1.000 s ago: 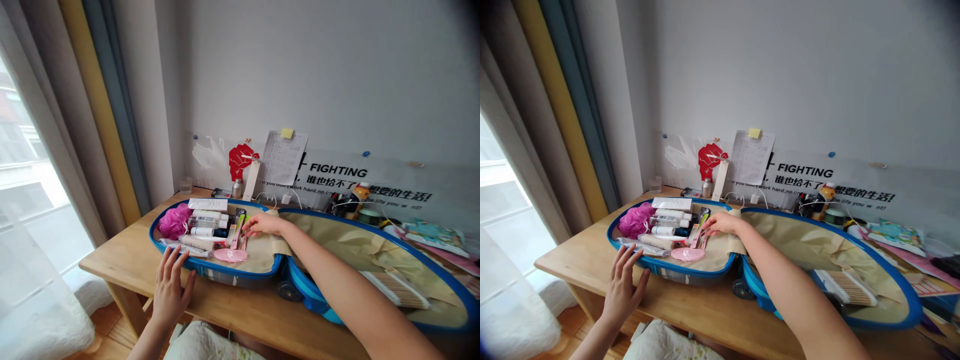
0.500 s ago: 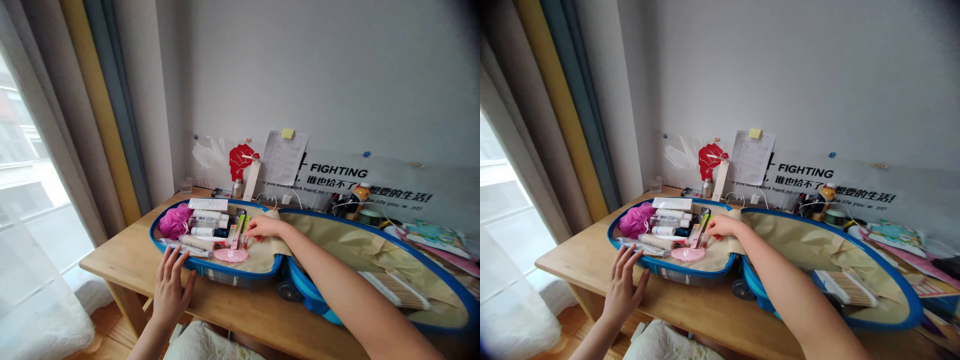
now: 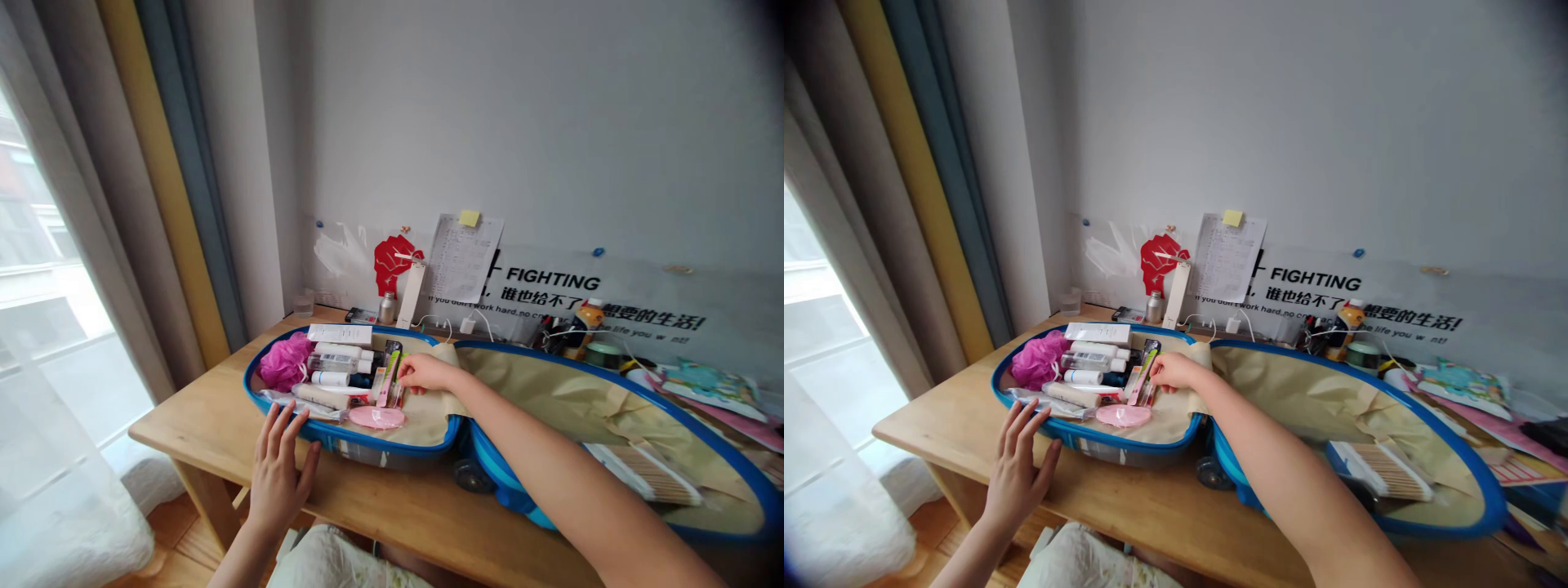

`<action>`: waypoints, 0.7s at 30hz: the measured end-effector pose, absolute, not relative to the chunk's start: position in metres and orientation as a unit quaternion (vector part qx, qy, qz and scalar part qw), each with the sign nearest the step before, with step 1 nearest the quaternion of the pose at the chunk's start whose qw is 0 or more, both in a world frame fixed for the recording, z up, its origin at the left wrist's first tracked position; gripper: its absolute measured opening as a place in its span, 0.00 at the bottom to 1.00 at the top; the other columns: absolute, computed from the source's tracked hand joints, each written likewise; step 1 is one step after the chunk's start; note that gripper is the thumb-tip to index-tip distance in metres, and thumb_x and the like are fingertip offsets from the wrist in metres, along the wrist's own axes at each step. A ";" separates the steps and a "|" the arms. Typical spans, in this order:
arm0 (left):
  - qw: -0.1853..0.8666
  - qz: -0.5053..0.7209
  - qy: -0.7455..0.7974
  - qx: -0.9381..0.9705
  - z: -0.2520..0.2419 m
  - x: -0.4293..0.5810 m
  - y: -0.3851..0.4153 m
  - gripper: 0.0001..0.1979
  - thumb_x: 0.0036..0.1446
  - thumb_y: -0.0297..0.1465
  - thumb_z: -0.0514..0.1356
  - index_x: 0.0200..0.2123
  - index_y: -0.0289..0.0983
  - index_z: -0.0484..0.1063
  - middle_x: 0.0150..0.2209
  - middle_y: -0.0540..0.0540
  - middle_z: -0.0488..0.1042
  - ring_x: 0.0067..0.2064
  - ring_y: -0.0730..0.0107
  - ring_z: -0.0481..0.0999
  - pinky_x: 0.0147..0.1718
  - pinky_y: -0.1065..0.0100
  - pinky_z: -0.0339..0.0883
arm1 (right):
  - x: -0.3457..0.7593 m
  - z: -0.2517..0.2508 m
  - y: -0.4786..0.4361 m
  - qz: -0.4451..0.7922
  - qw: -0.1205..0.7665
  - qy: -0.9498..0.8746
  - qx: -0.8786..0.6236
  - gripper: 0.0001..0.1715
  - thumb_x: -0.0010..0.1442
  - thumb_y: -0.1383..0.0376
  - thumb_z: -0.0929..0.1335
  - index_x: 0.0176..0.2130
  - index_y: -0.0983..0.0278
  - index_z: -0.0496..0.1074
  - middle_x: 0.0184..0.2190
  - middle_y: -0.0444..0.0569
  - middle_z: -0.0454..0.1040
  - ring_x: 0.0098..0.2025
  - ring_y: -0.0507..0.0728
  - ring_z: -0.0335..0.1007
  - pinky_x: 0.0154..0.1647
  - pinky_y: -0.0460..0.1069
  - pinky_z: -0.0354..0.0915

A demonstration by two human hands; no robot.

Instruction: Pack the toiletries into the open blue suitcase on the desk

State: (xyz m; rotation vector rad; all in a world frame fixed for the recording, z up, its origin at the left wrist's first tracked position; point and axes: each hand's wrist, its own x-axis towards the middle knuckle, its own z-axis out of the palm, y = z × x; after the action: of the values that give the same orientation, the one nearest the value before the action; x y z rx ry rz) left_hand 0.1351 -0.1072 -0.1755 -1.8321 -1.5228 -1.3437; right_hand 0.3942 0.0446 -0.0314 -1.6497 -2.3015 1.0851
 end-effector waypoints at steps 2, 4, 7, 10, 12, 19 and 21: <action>0.201 -0.481 -0.546 -0.656 -0.175 0.135 -0.107 0.26 0.65 0.33 0.55 0.65 0.42 0.56 0.64 0.38 0.62 0.70 0.48 0.52 0.64 0.44 0.56 | 0.393 -0.033 0.044 0.351 0.055 -0.760 -0.544 0.09 0.63 0.62 0.69 0.38 0.67 0.71 0.21 0.37 0.69 0.20 0.44 0.64 0.23 0.41 0.64; 0.200 -0.481 -0.547 -0.656 -0.175 0.135 -0.108 0.26 0.65 0.33 0.55 0.65 0.42 0.56 0.64 0.38 0.62 0.70 0.48 0.52 0.64 0.44 0.56 | 0.392 -0.033 0.044 0.347 0.058 -0.760 -0.546 0.10 0.64 0.61 0.69 0.39 0.67 0.71 0.22 0.38 0.70 0.20 0.44 0.64 0.23 0.41 0.64; 0.203 -0.481 -0.544 -0.657 -0.174 0.135 -0.108 0.26 0.65 0.33 0.55 0.65 0.42 0.56 0.63 0.37 0.63 0.70 0.48 0.52 0.64 0.44 0.56 | 0.391 -0.033 0.042 0.345 0.065 -0.758 -0.549 0.09 0.63 0.62 0.69 0.40 0.67 0.71 0.23 0.38 0.70 0.20 0.44 0.64 0.22 0.41 0.64; 0.208 -0.480 -0.540 -0.659 -0.173 0.136 -0.108 0.26 0.65 0.32 0.55 0.65 0.41 0.56 0.63 0.37 0.63 0.70 0.48 0.52 0.64 0.44 0.56 | 0.390 -0.032 0.041 0.348 0.070 -0.754 -0.553 0.06 0.60 0.67 0.70 0.39 0.66 0.71 0.22 0.38 0.70 0.20 0.44 0.64 0.22 0.41 0.63; 0.208 -0.480 -0.541 -0.659 -0.173 0.136 -0.107 0.26 0.65 0.32 0.55 0.65 0.41 0.56 0.64 0.37 0.62 0.70 0.48 0.52 0.64 0.44 0.56 | 0.389 -0.031 0.041 0.351 0.074 -0.750 -0.555 0.06 0.58 0.70 0.70 0.38 0.65 0.71 0.20 0.37 0.70 0.19 0.45 0.65 0.21 0.40 0.62; 0.196 -0.482 -0.548 -0.655 -0.176 0.134 -0.107 0.27 0.64 0.33 0.55 0.65 0.42 0.56 0.64 0.38 0.62 0.70 0.48 0.52 0.65 0.43 0.55 | 0.390 -0.032 0.042 0.361 0.092 -0.744 -0.555 0.07 0.54 0.69 0.72 0.36 0.63 0.73 0.17 0.37 0.70 0.19 0.46 0.65 0.21 0.41 0.63; 0.193 -0.482 -0.549 -0.655 -0.177 0.134 -0.107 0.27 0.64 0.33 0.55 0.66 0.43 0.56 0.64 0.38 0.62 0.70 0.47 0.52 0.65 0.43 0.55 | 0.390 -0.034 0.042 0.361 0.099 -0.742 -0.556 0.05 0.55 0.67 0.72 0.35 0.63 0.73 0.16 0.37 0.69 0.18 0.46 0.65 0.20 0.40 0.62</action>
State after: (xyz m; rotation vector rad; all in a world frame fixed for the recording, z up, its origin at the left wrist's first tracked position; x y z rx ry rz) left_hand 0.1340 -0.1070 -0.1770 -1.8367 -1.5404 -1.3529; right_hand 0.3897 0.0422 -0.0336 -1.6451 -2.1947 1.0667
